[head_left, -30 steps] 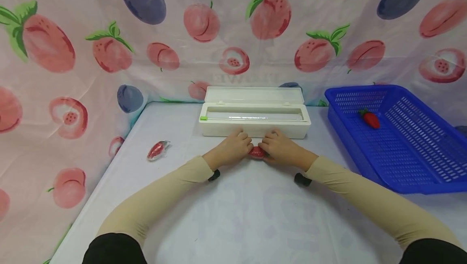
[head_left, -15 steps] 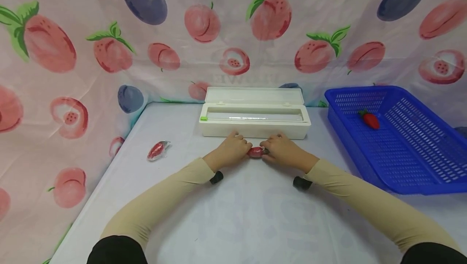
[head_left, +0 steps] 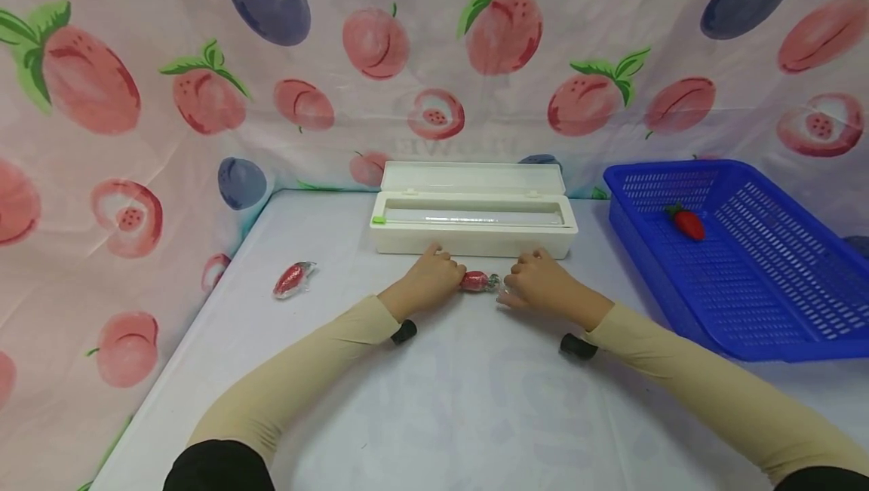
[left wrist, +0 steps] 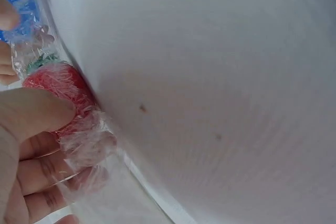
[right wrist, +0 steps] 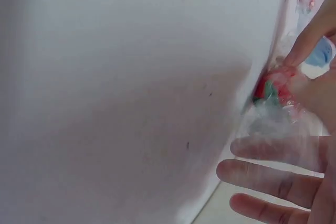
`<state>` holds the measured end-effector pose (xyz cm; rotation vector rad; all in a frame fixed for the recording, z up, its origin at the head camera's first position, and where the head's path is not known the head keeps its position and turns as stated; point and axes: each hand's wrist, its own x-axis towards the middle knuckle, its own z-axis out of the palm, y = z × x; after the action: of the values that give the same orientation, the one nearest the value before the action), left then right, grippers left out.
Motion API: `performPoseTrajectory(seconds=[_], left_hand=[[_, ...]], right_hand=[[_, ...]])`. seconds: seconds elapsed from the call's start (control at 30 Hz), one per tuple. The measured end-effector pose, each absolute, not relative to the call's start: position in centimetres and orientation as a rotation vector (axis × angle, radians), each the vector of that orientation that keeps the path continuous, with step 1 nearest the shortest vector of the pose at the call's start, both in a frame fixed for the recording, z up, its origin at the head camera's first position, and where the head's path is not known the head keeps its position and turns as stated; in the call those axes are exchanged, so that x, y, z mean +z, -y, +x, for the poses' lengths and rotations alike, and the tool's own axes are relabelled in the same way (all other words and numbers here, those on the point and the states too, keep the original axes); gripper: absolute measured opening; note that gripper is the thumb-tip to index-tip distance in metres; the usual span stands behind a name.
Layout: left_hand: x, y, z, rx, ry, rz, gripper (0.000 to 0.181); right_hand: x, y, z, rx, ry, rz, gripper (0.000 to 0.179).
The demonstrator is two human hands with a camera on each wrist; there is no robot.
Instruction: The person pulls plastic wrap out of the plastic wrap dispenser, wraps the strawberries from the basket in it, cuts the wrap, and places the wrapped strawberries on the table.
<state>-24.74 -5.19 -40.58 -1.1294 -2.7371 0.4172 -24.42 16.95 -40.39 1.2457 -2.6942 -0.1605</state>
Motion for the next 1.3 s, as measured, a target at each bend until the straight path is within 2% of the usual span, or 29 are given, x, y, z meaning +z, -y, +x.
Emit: performPoseTrajectory(seconds=[0.27, 0.43, 0.53, 0.67, 0.77, 0.93, 1.13, 1.3], left_hand=[[-40.6, 5.1, -24.6, 0.397, 2.7, -1.131, 0.016], [-40.8, 4.8, -24.6, 0.362, 2.663, -1.155, 0.013], [-40.7, 4.7, -24.5, 0.337, 2.666, -1.163, 0.014], [-40.1, 4.6, -24.3, 0.338, 2.659, -1.172, 0.017], [-39.6, 4.6, -24.1, 0.353, 2.625, -1.18, 0.019], [-38.9, 5.2, -23.9, 0.264, 2.603, -1.169, 0.022], [-38.4, 6.8, -23.9, 0.093, 2.635, -1.197, 0.044], [-38.7, 7.1, -24.1, 0.048, 2.523, -1.233, 0.048]], right_hand=[[-40.0, -16.7, -23.9, -0.115, 2.642, 1.419, 0.011], [-40.3, -15.9, -24.4, -0.062, 2.586, 1.365, 0.008], [-40.5, -15.6, -24.6, -0.078, 2.524, 1.258, 0.013], [-40.5, -15.4, -24.8, -0.098, 2.407, 1.14, 0.037], [-40.4, -15.3, -24.8, -0.052, 2.379, 1.113, 0.047], [-40.3, -15.4, -24.7, -0.014, 2.425, 1.143, 0.043], [-39.9, -15.8, -24.9, 0.005, 2.51, 1.096, 0.038], [-39.5, -15.8, -25.0, 0.044, 2.523, 1.085, 0.036]])
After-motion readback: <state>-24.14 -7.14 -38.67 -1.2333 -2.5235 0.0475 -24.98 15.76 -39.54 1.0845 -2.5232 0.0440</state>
